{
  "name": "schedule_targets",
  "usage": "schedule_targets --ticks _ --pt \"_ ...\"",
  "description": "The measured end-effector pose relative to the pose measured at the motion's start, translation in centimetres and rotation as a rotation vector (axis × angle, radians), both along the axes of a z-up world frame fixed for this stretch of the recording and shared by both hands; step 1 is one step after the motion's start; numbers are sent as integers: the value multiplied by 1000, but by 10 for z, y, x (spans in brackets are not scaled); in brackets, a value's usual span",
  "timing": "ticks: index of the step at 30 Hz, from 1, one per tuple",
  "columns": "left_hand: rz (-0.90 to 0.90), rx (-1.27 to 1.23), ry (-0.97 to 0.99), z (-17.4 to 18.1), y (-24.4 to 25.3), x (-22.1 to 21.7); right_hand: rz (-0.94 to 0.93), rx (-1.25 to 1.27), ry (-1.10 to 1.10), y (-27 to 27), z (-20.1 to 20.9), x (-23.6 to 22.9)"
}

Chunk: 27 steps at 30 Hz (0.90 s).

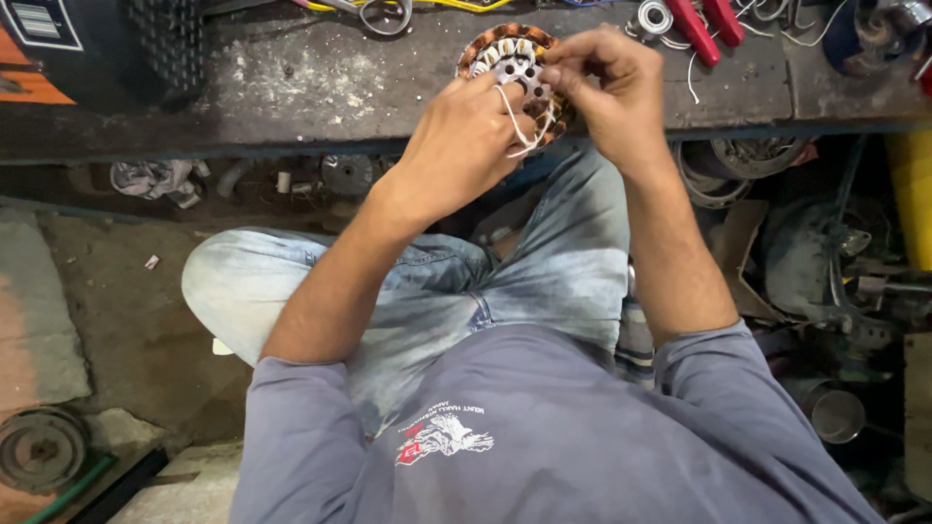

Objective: The person is winding a white wire around the slots of a motor stator. They pull the wire through the slots and wrap it around the copper coils, repeating the process to build up the winding.

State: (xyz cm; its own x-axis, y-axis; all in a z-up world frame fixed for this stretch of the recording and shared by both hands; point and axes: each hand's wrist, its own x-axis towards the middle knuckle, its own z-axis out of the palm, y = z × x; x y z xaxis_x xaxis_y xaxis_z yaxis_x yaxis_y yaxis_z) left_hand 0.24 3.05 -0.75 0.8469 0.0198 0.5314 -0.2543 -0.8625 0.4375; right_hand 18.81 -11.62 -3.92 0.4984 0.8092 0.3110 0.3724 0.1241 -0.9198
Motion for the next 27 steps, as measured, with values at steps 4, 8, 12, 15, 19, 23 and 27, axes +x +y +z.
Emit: schedule_targets --ticks 4,8,12,15,19,23,27 --pt "15 30 9 -2 2 0 -15 -28 32 4 3 -5" --pt "-22 24 -39 -4 2 0 -59 -51 60 7 7 -12" --pt "-6 16 -83 -5 2 0 -79 -94 -8 10 11 -18" --pt "-19 -1 -77 -6 2 -1 -102 -119 -146 10 14 -20" --pt "-4 27 -22 -7 4 -1 -97 -136 -126 11 17 -21" --pt "-13 20 23 -6 11 -3 -105 -181 -158 13 20 -20" --pt "-4 -20 19 -6 16 -3 -74 -191 -155 18 25 -21"
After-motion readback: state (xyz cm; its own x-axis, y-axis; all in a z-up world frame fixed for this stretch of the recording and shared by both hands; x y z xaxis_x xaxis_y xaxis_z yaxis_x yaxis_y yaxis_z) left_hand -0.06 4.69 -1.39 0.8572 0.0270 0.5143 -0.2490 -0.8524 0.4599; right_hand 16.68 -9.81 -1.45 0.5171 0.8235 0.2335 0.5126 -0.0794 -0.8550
